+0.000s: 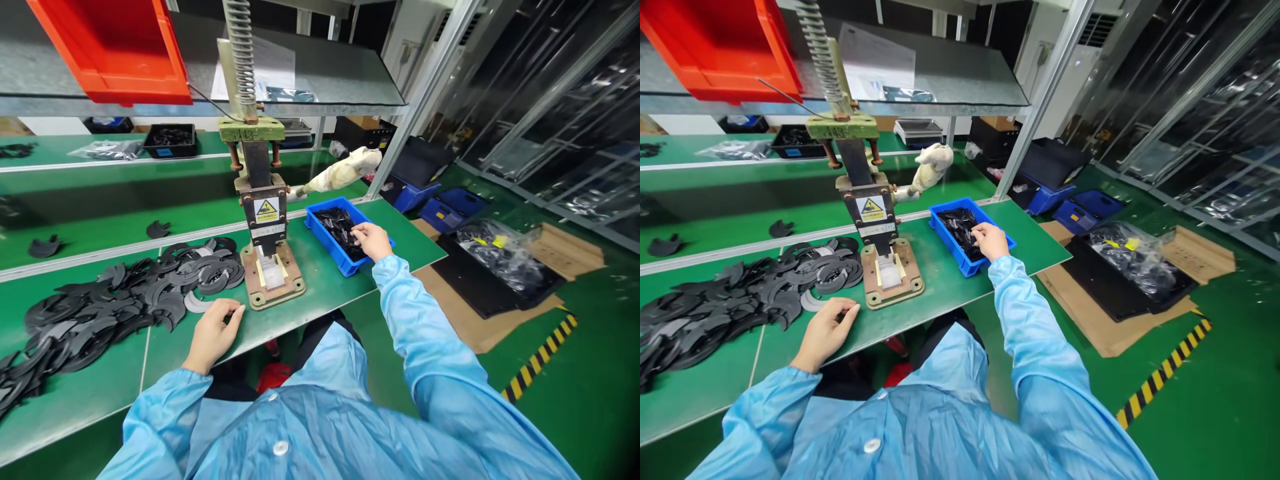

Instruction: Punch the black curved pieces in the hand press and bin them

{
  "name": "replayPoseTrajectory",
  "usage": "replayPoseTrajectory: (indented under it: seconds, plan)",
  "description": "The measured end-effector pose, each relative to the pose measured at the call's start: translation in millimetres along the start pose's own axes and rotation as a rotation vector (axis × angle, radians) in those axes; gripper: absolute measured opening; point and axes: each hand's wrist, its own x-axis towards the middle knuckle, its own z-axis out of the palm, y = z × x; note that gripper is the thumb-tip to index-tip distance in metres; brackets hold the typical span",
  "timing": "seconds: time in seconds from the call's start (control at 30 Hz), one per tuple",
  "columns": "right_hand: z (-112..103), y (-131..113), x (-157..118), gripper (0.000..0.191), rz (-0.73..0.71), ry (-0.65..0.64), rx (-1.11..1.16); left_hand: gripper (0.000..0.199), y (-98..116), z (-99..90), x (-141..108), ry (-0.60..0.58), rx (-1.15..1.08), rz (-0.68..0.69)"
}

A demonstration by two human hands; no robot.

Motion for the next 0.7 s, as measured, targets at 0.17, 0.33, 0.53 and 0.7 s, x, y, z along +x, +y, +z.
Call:
replayPoseTrajectory:
  seconds: [0.17,0.33,0.53,0.7]
  plan:
    - [18,-28,-54,0.062,-0.079,0.047,0.394,0.025,7,-0.8,-2,0.031,-0.036,0.0]
    - [67,-61,-128,0.064,-0.125,-0.118,0.697,0.022,49,-0.6,-9,0.054,-0.204,0.044]
    - [109,-90,-187,0.057,-0.093,-0.379,0.862,0.022,107,-3.2,-18,0.039,-0.358,0.127]
    - [122,-95,-200,0.055,-0.076,-0.492,0.895,0.021,115,-5.0,-23,0.032,-0.372,0.151]
